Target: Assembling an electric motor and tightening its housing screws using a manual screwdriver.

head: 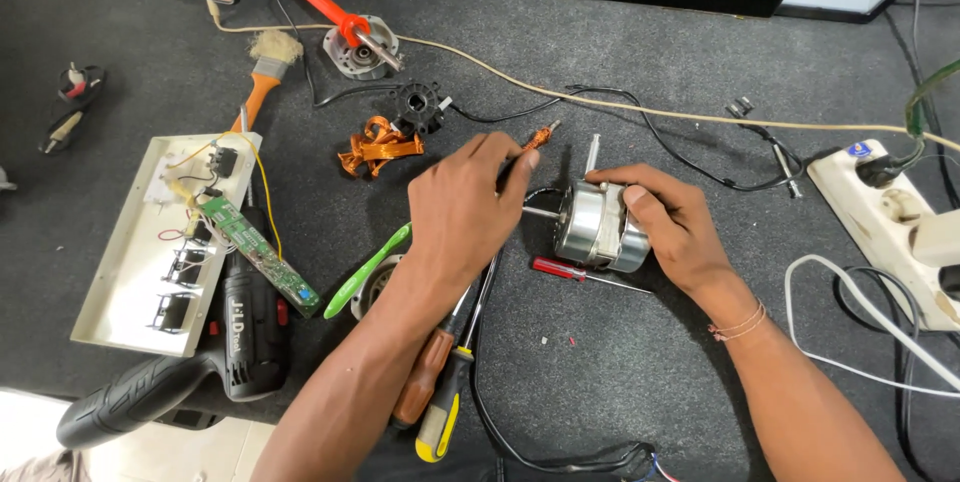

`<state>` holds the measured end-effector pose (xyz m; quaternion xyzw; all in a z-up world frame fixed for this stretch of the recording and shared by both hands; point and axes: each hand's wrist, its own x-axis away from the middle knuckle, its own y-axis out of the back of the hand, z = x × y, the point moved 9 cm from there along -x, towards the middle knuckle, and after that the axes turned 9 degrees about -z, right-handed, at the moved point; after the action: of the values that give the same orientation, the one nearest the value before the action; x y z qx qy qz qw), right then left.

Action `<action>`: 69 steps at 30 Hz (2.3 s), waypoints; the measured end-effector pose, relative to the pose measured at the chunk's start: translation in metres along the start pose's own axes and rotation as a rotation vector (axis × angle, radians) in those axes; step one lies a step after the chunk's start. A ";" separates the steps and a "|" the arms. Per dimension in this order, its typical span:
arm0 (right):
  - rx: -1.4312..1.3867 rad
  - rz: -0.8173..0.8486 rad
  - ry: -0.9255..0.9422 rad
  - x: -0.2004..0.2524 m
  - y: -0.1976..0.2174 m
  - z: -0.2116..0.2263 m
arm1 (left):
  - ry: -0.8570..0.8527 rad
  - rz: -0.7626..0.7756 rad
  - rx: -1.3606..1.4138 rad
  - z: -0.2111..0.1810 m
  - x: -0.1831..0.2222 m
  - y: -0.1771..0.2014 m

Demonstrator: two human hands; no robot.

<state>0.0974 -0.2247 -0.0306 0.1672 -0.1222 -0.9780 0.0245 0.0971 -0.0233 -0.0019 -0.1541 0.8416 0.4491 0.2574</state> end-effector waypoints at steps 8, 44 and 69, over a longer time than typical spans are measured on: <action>0.000 0.008 -0.002 0.000 0.000 -0.002 | -0.045 -0.074 0.002 0.016 -0.009 0.007; 0.022 0.022 0.039 -0.002 -0.001 0.002 | 0.201 0.286 -0.064 0.045 -0.007 -0.019; 0.078 0.037 -0.006 0.003 -0.001 -0.007 | 0.047 0.228 -0.121 0.054 -0.026 -0.026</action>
<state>0.0972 -0.2251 -0.0382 0.1628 -0.1634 -0.9724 0.0358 0.1471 0.0084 -0.0298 -0.0832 0.8310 0.5215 0.1750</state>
